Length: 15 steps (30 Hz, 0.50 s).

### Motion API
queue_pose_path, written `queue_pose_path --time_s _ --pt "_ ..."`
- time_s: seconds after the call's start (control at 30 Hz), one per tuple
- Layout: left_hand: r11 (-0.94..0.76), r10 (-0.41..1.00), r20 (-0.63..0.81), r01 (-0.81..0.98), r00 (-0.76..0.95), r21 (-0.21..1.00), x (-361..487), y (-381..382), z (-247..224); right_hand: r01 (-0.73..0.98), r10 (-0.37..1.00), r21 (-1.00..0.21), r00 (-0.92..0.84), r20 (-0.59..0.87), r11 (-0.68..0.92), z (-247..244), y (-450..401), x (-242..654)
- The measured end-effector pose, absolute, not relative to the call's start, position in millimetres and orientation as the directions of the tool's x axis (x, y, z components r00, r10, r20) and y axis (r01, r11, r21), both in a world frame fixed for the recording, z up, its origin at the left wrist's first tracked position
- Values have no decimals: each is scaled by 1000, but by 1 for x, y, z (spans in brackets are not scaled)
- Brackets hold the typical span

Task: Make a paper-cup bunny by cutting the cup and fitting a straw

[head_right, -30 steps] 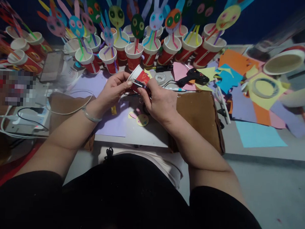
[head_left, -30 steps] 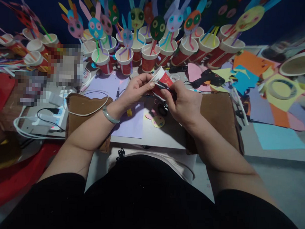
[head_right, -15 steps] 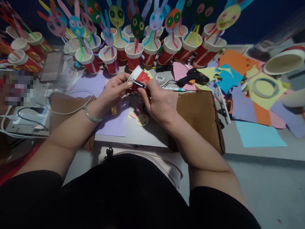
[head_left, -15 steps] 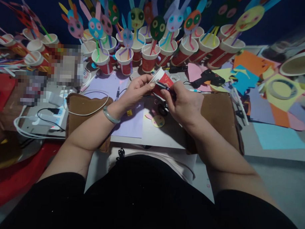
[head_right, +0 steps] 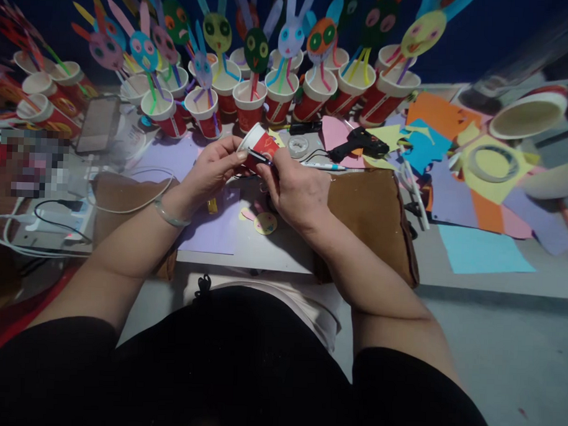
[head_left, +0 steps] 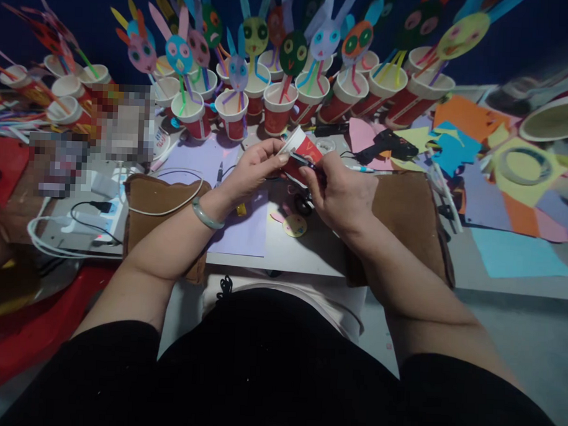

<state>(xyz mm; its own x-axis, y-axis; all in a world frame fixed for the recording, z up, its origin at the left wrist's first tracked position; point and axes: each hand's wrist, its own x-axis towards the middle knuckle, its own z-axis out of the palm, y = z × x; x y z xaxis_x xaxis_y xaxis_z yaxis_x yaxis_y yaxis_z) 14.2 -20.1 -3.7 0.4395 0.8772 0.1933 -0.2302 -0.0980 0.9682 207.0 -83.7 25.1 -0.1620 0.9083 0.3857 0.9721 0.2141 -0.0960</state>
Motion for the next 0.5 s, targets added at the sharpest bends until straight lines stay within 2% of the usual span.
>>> queue_pose_path --time_s 0.17,0.5 --pt "-97 883 179 -204 435 974 14 -20 -2 970 904 -105 -162 395 219 24 -83 206" --pt "-134 904 181 -144 389 980 11 -14 -5 912 866 -312 -83 493 266 10 -73 216"
